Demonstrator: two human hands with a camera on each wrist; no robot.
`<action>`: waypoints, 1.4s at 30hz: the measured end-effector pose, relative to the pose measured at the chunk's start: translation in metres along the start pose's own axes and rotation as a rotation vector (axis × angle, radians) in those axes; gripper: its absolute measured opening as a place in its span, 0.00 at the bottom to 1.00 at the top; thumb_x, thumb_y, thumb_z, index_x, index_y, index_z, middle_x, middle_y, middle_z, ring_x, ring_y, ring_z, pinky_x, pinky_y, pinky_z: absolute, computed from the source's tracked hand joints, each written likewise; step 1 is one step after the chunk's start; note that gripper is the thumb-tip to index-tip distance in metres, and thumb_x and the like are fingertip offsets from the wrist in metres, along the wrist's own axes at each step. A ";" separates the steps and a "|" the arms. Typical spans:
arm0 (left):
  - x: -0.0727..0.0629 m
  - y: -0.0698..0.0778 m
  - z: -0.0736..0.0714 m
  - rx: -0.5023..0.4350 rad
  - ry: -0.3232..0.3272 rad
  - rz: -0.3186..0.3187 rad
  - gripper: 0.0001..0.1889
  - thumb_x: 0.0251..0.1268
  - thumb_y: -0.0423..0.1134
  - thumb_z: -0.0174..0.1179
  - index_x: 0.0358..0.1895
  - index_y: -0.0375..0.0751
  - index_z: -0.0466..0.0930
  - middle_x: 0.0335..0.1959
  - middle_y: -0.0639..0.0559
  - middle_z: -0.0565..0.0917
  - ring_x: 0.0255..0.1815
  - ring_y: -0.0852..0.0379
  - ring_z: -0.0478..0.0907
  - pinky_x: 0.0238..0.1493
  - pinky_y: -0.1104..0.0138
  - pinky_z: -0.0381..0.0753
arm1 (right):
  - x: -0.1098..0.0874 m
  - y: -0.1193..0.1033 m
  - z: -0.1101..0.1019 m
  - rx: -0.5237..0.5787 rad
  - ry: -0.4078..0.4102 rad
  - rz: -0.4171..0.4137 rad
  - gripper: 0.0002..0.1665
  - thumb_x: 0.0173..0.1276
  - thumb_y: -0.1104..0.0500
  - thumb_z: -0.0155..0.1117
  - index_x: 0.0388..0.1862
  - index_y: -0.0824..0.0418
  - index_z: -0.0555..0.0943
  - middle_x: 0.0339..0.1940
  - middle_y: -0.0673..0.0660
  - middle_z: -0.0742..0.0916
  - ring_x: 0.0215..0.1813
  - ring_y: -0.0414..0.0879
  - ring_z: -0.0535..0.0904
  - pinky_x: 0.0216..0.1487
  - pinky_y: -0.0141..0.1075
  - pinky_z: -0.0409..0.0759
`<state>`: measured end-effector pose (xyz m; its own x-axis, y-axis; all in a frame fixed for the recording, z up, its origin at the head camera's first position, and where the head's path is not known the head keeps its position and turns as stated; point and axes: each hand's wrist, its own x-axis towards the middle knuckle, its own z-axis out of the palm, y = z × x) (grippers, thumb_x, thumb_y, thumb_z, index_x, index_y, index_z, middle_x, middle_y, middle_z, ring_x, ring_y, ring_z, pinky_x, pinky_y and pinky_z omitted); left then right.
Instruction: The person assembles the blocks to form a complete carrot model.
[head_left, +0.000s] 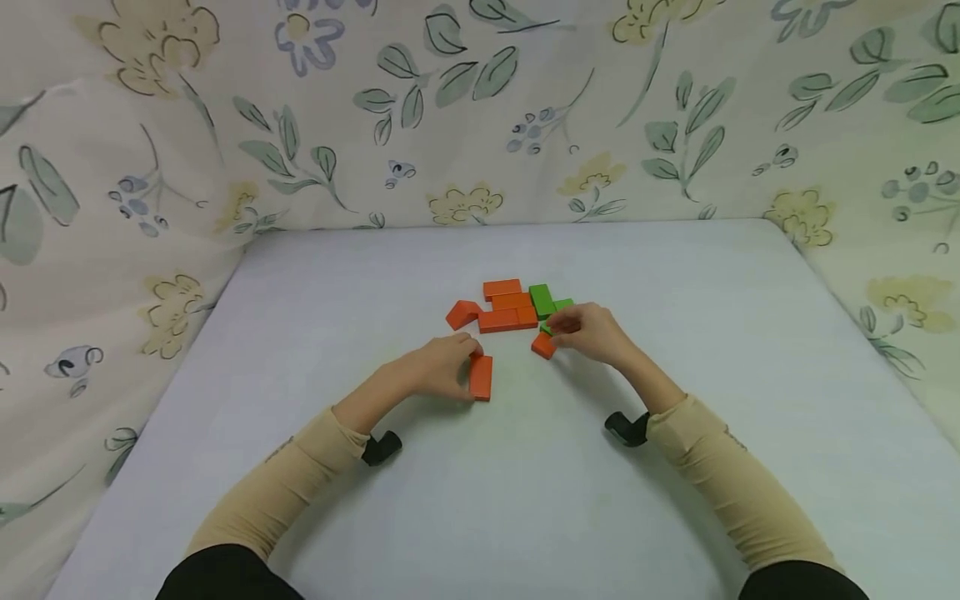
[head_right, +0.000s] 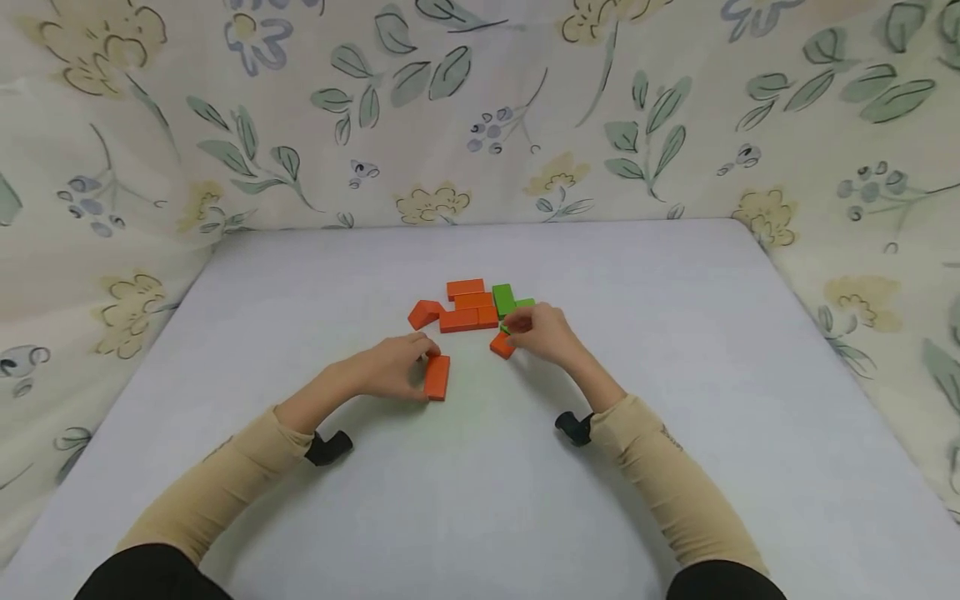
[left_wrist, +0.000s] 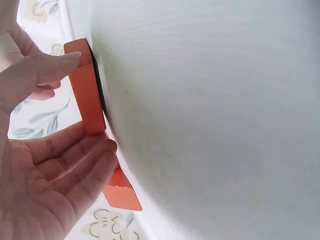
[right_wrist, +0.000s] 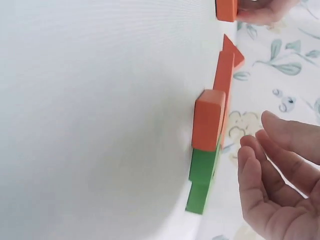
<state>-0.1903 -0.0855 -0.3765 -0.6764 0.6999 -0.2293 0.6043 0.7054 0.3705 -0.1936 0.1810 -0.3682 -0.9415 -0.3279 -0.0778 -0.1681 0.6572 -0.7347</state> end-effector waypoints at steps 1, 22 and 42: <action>-0.001 -0.001 0.001 -0.005 -0.003 0.000 0.29 0.54 0.44 0.71 0.57 0.33 0.73 0.49 0.48 0.76 0.44 0.55 0.73 0.52 0.63 0.75 | 0.003 -0.002 0.002 -0.011 -0.005 0.002 0.16 0.64 0.69 0.63 0.52 0.73 0.80 0.46 0.66 0.85 0.50 0.58 0.80 0.51 0.47 0.78; 0.006 -0.003 -0.001 -0.453 -0.005 -0.186 0.25 0.55 0.41 0.69 0.57 0.36 0.78 0.47 0.48 0.80 0.47 0.53 0.74 0.47 0.64 0.74 | 0.069 -0.053 0.045 -0.510 0.057 0.177 0.10 0.68 0.71 0.51 0.35 0.73 0.81 0.32 0.63 0.83 0.31 0.49 0.75 0.32 0.37 0.77; 0.008 0.002 0.000 -0.470 -0.020 -0.271 0.26 0.47 0.29 0.71 0.53 0.34 0.77 0.35 0.49 0.73 0.37 0.56 0.69 0.36 0.69 0.68 | 0.078 -0.070 0.058 -0.432 -0.080 0.210 0.20 0.57 0.60 0.71 0.20 0.60 0.67 0.19 0.51 0.65 0.24 0.44 0.62 0.25 0.32 0.61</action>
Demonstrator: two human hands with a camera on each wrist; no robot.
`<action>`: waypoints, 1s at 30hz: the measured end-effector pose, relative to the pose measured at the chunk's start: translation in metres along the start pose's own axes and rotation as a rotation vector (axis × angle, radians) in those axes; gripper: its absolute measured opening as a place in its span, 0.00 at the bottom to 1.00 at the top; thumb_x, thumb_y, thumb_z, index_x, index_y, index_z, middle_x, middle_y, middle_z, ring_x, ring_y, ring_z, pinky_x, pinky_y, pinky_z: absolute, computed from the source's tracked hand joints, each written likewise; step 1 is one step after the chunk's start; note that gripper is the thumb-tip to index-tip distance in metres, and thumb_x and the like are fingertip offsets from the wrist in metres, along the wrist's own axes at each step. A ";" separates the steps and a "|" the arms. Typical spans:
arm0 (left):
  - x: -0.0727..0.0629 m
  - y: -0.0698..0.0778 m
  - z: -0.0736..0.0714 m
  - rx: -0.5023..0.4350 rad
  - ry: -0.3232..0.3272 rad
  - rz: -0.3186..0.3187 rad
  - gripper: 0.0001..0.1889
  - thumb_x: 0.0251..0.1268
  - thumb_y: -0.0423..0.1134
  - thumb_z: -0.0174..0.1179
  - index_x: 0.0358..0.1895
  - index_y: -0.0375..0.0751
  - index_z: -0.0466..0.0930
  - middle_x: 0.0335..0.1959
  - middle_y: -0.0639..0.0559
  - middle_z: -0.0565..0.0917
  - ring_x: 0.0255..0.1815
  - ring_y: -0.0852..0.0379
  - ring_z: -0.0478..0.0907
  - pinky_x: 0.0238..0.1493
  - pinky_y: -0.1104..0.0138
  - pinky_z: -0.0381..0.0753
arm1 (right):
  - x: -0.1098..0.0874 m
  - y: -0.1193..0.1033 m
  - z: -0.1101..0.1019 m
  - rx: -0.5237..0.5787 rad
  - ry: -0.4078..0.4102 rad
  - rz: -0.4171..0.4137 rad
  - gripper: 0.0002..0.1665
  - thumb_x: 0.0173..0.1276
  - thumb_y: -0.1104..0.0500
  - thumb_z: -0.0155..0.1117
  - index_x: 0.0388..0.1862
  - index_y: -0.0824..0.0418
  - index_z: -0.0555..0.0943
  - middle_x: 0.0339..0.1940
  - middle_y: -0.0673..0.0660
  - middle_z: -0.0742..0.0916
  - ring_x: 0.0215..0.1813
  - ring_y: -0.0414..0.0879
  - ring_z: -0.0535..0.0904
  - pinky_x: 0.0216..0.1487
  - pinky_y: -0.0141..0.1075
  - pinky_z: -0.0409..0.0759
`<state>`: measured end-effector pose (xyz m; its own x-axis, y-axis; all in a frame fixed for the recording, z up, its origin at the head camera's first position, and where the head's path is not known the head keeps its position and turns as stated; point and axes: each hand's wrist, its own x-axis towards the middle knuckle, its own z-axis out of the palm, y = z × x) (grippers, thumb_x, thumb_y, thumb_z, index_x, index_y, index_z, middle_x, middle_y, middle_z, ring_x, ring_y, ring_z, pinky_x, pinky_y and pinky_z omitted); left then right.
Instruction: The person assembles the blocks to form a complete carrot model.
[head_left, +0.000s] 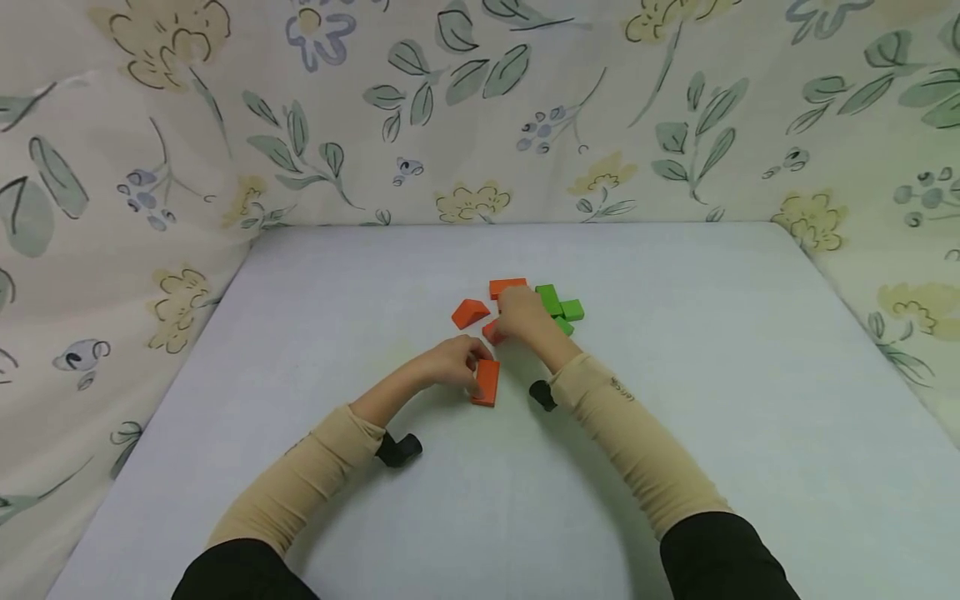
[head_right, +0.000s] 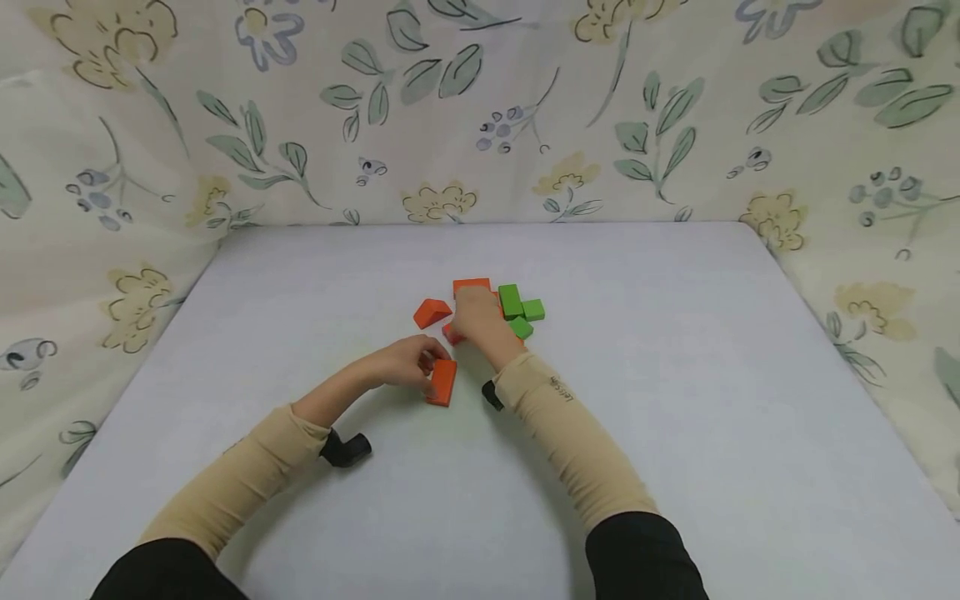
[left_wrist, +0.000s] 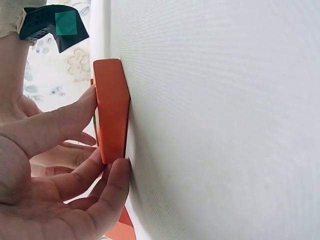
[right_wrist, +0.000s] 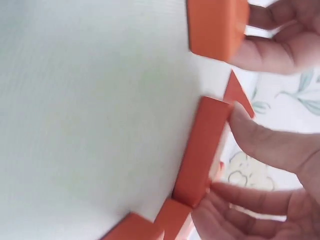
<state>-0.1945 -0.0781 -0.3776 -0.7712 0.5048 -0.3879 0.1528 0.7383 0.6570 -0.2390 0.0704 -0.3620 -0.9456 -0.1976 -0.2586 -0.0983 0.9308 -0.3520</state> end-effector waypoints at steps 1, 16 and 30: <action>0.000 0.000 0.000 -0.003 0.001 -0.007 0.26 0.46 0.29 0.71 0.53 0.34 0.77 0.34 0.50 0.72 0.36 0.56 0.68 0.35 0.69 0.68 | -0.001 0.001 -0.001 0.018 -0.026 -0.001 0.19 0.55 0.62 0.72 0.21 0.61 0.68 0.21 0.52 0.66 0.26 0.45 0.63 0.26 0.33 0.62; -0.002 0.006 0.003 -0.016 0.008 -0.039 0.24 0.49 0.28 0.69 0.53 0.32 0.76 0.39 0.48 0.74 0.40 0.54 0.70 0.37 0.68 0.70 | -0.013 0.019 -0.001 0.055 -0.095 -0.142 0.23 0.54 0.65 0.72 0.47 0.70 0.76 0.32 0.57 0.76 0.36 0.49 0.70 0.36 0.36 0.68; -0.004 0.004 0.003 -0.008 0.005 -0.038 0.25 0.52 0.30 0.69 0.55 0.31 0.75 0.41 0.46 0.75 0.42 0.53 0.70 0.39 0.67 0.72 | -0.062 0.038 0.003 0.022 -0.053 -0.339 0.33 0.53 0.61 0.77 0.55 0.72 0.76 0.44 0.60 0.82 0.44 0.52 0.74 0.47 0.41 0.76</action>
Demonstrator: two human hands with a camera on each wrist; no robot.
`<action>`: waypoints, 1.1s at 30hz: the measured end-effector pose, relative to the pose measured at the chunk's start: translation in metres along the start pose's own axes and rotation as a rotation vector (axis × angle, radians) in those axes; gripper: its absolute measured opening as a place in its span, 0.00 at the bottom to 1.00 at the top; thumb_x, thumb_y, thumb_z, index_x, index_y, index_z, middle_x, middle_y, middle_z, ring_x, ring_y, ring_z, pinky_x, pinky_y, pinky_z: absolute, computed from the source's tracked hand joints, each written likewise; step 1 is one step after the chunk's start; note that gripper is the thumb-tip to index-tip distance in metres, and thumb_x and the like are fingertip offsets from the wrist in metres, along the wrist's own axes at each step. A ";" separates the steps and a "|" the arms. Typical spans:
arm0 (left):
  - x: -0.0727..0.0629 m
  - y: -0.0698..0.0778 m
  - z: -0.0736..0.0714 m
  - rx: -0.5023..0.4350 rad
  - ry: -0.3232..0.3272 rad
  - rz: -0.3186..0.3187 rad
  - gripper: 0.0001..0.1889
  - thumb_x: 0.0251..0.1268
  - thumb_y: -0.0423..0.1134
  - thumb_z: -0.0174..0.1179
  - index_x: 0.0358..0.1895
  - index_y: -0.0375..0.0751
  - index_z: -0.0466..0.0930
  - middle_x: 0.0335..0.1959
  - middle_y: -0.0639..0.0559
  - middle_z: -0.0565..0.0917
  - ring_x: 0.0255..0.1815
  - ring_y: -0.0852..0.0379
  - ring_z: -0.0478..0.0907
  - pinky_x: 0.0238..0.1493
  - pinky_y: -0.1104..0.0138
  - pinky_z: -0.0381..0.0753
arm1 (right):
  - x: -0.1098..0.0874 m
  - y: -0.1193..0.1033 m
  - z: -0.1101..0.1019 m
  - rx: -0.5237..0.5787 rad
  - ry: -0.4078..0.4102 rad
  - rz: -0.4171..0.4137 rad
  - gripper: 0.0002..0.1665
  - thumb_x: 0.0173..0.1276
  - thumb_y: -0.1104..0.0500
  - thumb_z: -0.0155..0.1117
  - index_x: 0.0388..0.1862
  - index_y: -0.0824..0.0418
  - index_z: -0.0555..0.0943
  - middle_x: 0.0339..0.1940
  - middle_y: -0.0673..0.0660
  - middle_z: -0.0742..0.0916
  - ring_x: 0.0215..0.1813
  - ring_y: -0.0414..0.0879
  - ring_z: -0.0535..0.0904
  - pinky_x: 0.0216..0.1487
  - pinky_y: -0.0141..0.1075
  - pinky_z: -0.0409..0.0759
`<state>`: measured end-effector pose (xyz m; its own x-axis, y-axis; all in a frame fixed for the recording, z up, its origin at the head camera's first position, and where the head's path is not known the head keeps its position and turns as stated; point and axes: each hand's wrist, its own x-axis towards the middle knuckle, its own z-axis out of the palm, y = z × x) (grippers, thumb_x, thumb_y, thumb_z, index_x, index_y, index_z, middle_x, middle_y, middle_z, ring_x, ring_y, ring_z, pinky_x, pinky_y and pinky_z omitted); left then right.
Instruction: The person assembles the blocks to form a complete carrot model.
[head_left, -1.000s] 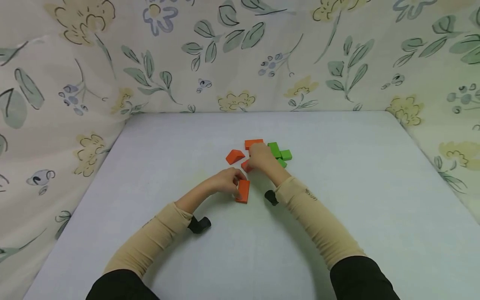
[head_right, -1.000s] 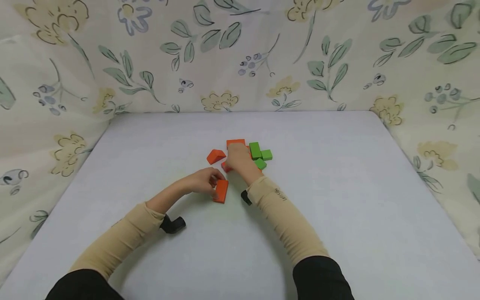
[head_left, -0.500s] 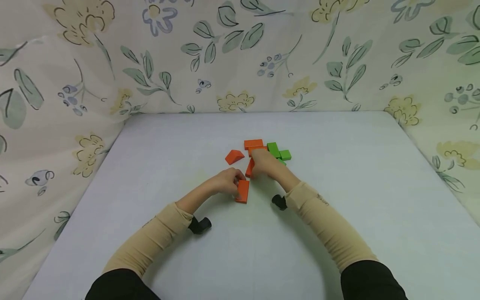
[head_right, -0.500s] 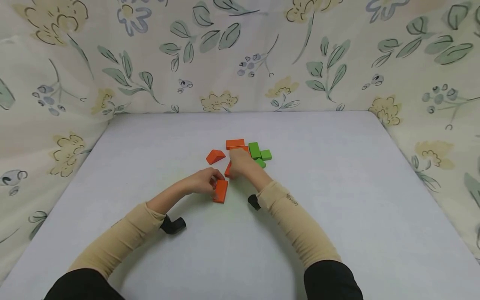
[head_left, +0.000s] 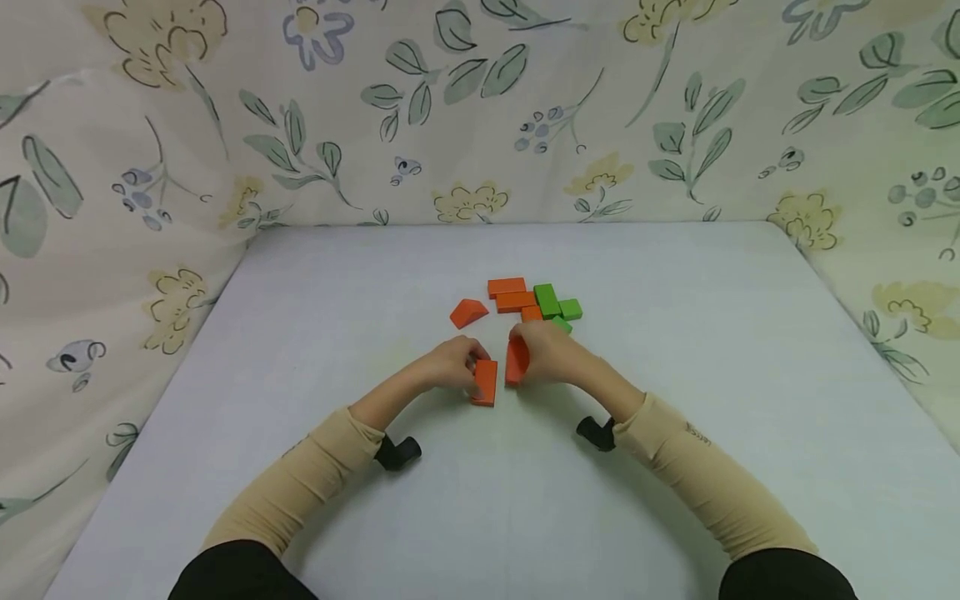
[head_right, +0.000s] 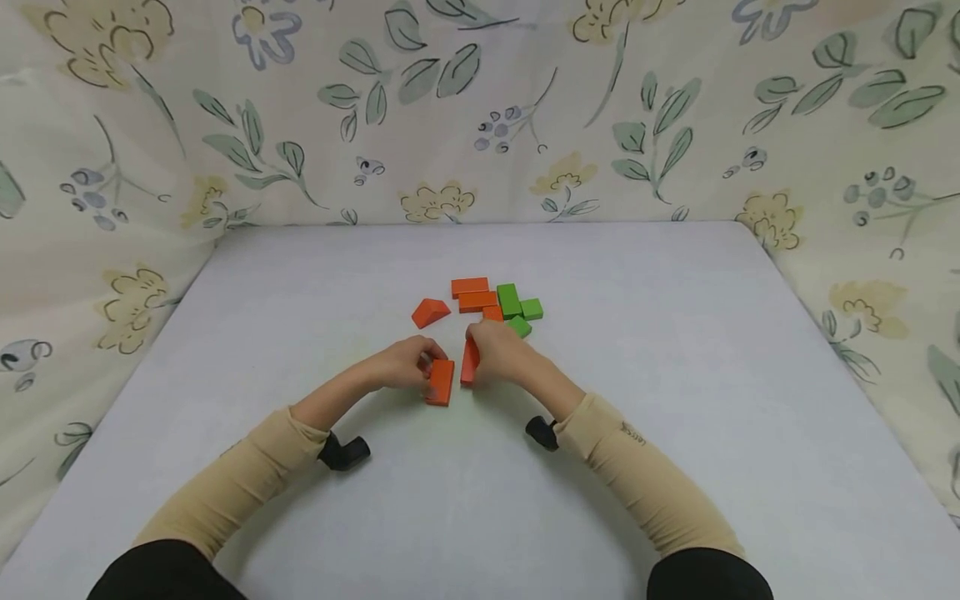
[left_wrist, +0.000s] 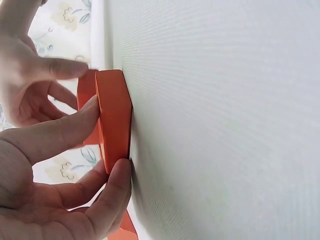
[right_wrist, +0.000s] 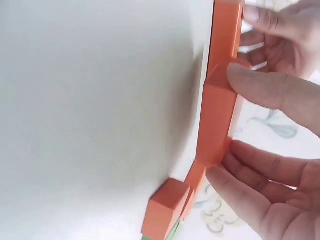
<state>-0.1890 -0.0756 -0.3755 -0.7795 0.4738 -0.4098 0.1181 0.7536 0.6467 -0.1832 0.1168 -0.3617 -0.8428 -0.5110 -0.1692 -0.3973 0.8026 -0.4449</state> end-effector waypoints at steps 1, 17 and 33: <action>0.000 0.000 0.000 0.003 -0.002 -0.001 0.25 0.52 0.30 0.69 0.55 0.32 0.75 0.41 0.46 0.75 0.41 0.53 0.70 0.39 0.67 0.72 | -0.003 -0.001 0.001 0.004 -0.007 -0.013 0.32 0.52 0.62 0.77 0.54 0.72 0.76 0.44 0.60 0.82 0.44 0.52 0.74 0.47 0.41 0.76; 0.003 0.002 0.003 0.017 -0.012 -0.004 0.25 0.50 0.30 0.71 0.54 0.32 0.76 0.40 0.47 0.76 0.42 0.53 0.70 0.39 0.67 0.72 | -0.012 -0.014 0.015 0.061 -0.064 -0.008 0.32 0.47 0.64 0.78 0.52 0.71 0.76 0.39 0.56 0.80 0.42 0.48 0.73 0.43 0.37 0.76; 0.001 0.004 0.001 -0.006 -0.011 0.006 0.25 0.49 0.29 0.70 0.53 0.31 0.76 0.41 0.47 0.78 0.41 0.52 0.72 0.41 0.66 0.74 | -0.005 -0.008 0.006 0.097 -0.145 -0.004 0.34 0.53 0.57 0.77 0.57 0.70 0.75 0.47 0.59 0.82 0.49 0.51 0.76 0.50 0.42 0.77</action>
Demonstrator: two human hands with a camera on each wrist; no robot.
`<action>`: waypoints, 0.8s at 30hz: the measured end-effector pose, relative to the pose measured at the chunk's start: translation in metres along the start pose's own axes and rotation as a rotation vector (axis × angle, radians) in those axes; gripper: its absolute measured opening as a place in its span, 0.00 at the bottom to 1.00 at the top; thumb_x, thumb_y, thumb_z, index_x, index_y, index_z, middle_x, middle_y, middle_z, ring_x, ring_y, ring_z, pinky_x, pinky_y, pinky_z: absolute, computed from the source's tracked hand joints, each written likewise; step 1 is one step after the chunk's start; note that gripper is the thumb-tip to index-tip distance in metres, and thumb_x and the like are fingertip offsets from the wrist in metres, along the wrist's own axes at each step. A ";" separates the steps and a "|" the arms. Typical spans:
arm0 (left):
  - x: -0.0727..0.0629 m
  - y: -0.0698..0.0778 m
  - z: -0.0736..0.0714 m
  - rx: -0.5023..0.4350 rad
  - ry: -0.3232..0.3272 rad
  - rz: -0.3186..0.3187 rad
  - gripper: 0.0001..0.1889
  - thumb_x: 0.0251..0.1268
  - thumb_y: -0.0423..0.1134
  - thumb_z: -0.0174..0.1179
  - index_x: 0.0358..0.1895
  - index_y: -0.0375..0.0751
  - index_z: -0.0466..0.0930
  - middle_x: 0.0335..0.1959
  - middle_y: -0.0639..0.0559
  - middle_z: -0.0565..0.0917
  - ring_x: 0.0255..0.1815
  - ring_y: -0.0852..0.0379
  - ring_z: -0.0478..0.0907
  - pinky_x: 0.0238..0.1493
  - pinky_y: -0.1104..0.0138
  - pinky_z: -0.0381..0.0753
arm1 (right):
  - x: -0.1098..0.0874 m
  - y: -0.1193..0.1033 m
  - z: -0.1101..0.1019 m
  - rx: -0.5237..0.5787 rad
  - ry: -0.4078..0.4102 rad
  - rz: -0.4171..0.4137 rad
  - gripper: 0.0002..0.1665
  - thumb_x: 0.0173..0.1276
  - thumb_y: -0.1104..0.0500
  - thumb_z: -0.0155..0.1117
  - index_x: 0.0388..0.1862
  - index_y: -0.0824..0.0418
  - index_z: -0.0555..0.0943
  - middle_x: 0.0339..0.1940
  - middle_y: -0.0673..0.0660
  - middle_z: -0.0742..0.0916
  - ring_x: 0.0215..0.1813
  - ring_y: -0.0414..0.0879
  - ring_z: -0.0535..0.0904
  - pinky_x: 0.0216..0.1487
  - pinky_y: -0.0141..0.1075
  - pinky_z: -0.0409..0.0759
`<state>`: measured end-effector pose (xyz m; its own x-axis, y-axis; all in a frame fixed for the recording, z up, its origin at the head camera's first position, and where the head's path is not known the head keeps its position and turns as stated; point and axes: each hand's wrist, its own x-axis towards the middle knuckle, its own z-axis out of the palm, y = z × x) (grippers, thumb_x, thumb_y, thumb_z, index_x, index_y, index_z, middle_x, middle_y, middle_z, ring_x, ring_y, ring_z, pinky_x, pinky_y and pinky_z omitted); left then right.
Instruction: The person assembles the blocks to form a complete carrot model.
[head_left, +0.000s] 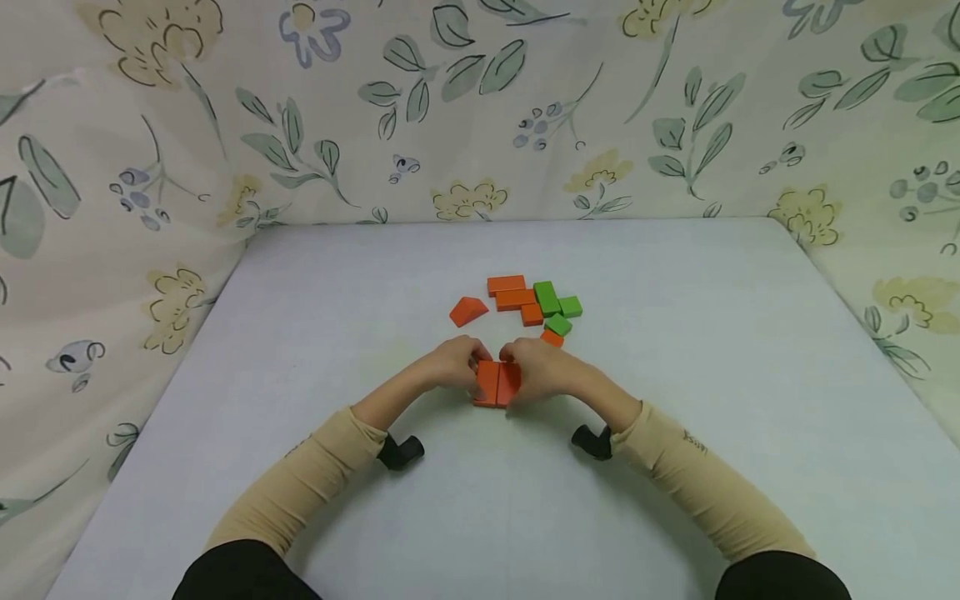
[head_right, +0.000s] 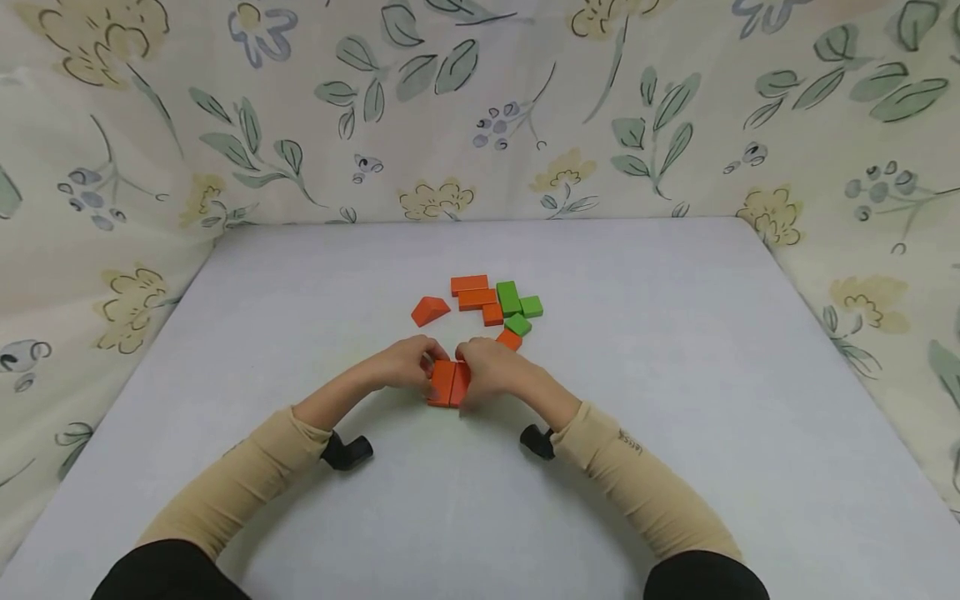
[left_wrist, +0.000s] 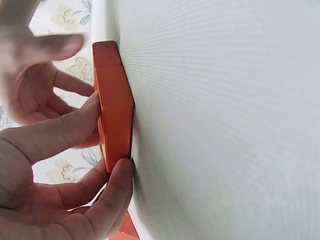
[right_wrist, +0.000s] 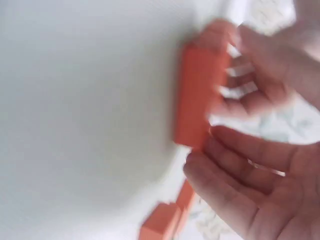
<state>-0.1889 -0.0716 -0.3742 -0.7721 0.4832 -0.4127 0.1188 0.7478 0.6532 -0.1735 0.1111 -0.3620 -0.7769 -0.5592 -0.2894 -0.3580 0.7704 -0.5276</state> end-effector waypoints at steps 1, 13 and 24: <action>0.000 0.000 0.000 0.003 0.000 -0.001 0.25 0.49 0.29 0.71 0.53 0.31 0.76 0.41 0.47 0.78 0.41 0.52 0.71 0.41 0.66 0.73 | 0.002 0.002 -0.006 0.024 -0.007 0.003 0.35 0.56 0.56 0.75 0.58 0.70 0.75 0.50 0.61 0.82 0.52 0.53 0.76 0.53 0.43 0.76; 0.002 0.002 0.000 0.039 -0.010 -0.040 0.25 0.49 0.32 0.71 0.53 0.34 0.76 0.42 0.47 0.76 0.43 0.52 0.71 0.43 0.64 0.74 | 0.053 0.045 -0.050 0.364 0.245 0.309 0.25 0.73 0.58 0.54 0.62 0.73 0.72 0.59 0.68 0.78 0.52 0.56 0.74 0.56 0.44 0.74; 0.003 0.004 0.000 0.035 0.005 -0.053 0.25 0.48 0.30 0.72 0.52 0.33 0.76 0.42 0.47 0.77 0.42 0.53 0.72 0.43 0.65 0.75 | 0.085 0.025 -0.039 -0.008 0.370 0.447 0.17 0.71 0.54 0.56 0.26 0.63 0.71 0.20 0.54 0.69 0.20 0.44 0.66 0.21 0.31 0.64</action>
<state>-0.1903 -0.0676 -0.3732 -0.7811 0.4404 -0.4427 0.0996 0.7877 0.6079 -0.2685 0.0946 -0.3687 -0.9823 -0.0362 -0.1839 0.0436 0.9101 -0.4121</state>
